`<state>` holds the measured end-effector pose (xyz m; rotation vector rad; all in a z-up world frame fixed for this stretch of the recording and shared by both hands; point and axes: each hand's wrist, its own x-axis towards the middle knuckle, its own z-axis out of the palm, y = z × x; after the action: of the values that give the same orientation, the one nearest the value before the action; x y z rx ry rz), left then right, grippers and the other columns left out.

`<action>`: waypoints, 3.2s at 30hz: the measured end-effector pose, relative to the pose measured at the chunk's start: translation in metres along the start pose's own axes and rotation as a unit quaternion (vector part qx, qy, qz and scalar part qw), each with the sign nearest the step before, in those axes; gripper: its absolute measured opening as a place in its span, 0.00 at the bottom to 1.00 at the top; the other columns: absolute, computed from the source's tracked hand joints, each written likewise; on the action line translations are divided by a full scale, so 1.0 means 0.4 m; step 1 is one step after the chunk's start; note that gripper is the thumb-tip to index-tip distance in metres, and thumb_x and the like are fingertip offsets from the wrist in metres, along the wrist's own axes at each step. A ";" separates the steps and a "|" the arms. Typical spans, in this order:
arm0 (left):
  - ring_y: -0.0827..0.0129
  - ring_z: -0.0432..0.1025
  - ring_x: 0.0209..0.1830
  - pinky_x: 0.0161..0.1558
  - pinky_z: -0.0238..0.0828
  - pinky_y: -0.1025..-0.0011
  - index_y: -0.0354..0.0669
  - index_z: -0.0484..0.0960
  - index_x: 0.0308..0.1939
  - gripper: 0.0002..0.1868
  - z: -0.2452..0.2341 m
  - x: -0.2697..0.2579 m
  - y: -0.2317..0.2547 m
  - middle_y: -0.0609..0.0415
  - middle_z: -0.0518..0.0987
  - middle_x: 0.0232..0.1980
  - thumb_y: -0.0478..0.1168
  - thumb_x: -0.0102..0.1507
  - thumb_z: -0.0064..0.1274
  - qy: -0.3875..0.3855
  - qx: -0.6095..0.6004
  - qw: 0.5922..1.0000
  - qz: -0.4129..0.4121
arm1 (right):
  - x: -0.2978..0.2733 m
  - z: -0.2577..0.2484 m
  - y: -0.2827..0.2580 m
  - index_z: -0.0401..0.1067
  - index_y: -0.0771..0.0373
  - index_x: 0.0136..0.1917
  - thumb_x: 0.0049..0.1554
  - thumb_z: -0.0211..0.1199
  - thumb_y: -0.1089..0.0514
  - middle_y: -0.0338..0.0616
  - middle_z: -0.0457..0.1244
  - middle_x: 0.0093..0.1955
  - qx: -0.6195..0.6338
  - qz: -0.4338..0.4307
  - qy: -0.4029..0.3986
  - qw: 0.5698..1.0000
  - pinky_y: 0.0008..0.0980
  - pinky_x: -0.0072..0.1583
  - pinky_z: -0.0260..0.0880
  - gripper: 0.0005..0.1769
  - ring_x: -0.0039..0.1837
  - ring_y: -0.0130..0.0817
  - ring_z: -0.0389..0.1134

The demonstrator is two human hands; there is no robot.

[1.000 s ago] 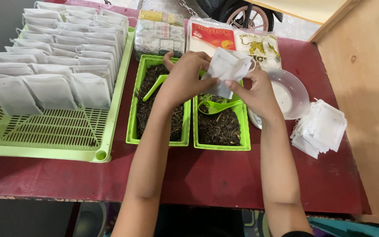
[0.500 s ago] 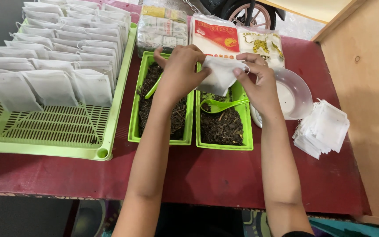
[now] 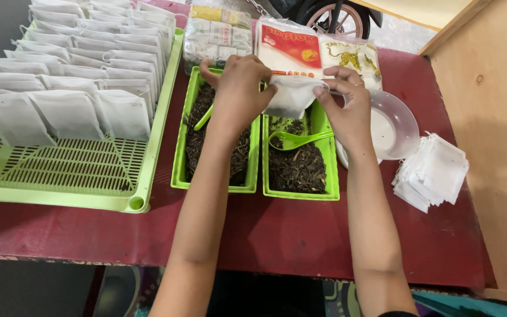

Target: Filling small bags with tea leaves using a scoop and organizing them in a basket

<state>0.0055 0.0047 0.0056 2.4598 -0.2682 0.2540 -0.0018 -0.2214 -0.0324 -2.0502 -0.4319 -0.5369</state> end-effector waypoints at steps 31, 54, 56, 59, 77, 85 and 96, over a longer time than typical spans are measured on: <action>0.75 0.78 0.50 0.61 0.37 0.43 0.64 0.82 0.27 0.03 0.321 0.278 0.189 0.79 0.83 0.35 0.51 0.53 0.59 -0.055 -0.130 0.988 0.061 | 0.007 -0.291 0.214 0.78 0.61 0.48 0.60 0.70 0.60 0.40 0.66 0.56 -0.181 -0.026 0.143 0.973 0.36 0.63 0.64 0.04 0.60 0.37 0.65; 0.45 0.64 0.68 0.63 0.46 0.19 0.66 0.83 0.55 0.19 0.627 0.357 0.275 0.50 0.76 0.61 0.51 0.59 0.57 -0.133 -0.069 0.986 0.075 | -0.087 -0.437 0.479 0.79 0.42 0.55 0.60 0.66 0.47 0.29 0.64 0.60 -0.330 0.174 0.119 0.920 0.49 0.63 0.60 0.10 0.63 0.41 0.64; 0.46 0.62 0.70 0.64 0.45 0.21 0.64 0.81 0.58 0.20 0.649 0.368 0.256 0.50 0.75 0.62 0.50 0.60 0.56 -0.133 -0.068 0.986 0.073 | -0.095 -0.447 0.454 0.79 0.43 0.56 0.60 0.67 0.48 0.33 0.64 0.59 -0.328 0.159 0.121 0.923 0.50 0.62 0.60 0.10 0.63 0.45 0.64; 0.49 0.58 0.72 0.66 0.41 0.26 0.63 0.78 0.60 0.21 0.591 0.358 0.269 0.50 0.74 0.64 0.51 0.62 0.52 -0.153 -0.051 0.986 0.048 | -0.096 -0.456 0.422 0.80 0.43 0.55 0.59 0.65 0.50 0.34 0.66 0.58 -0.324 0.162 0.133 0.922 0.47 0.64 0.57 0.10 0.65 0.40 0.63; 0.44 0.52 0.72 0.65 0.39 0.24 0.52 0.80 0.50 0.21 0.537 0.344 0.239 0.44 0.73 0.62 0.56 0.69 0.34 -0.186 -0.015 0.982 0.036 | -0.143 -0.483 0.405 0.81 0.39 0.48 0.59 0.61 0.48 0.26 0.63 0.59 -0.334 0.250 0.115 0.901 0.50 0.64 0.48 0.08 0.69 0.28 0.57; 0.47 0.39 0.81 0.71 0.26 0.25 0.57 0.73 0.67 0.27 0.534 0.330 0.279 0.45 0.59 0.77 0.57 0.69 0.33 -0.240 0.018 0.970 0.029 | -0.120 -0.468 0.457 0.81 0.40 0.54 0.61 0.59 0.42 0.35 0.65 0.62 -0.349 0.211 0.073 0.910 0.51 0.66 0.49 0.13 0.73 0.42 0.52; 0.41 0.39 0.81 0.73 0.32 0.28 0.48 0.74 0.69 0.31 0.670 0.348 0.276 0.44 0.59 0.78 0.61 0.69 0.40 -0.226 0.082 0.965 0.109 | -0.081 -0.414 0.412 0.72 0.45 0.71 0.71 0.41 0.31 0.52 0.49 0.82 -0.371 0.239 -0.058 0.895 0.63 0.78 0.32 0.29 0.80 0.65 0.39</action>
<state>0.1423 -0.2650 -0.1034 2.6282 -0.7428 -0.2091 0.0202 -0.4492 -0.0899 -2.8071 0.2773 -0.2883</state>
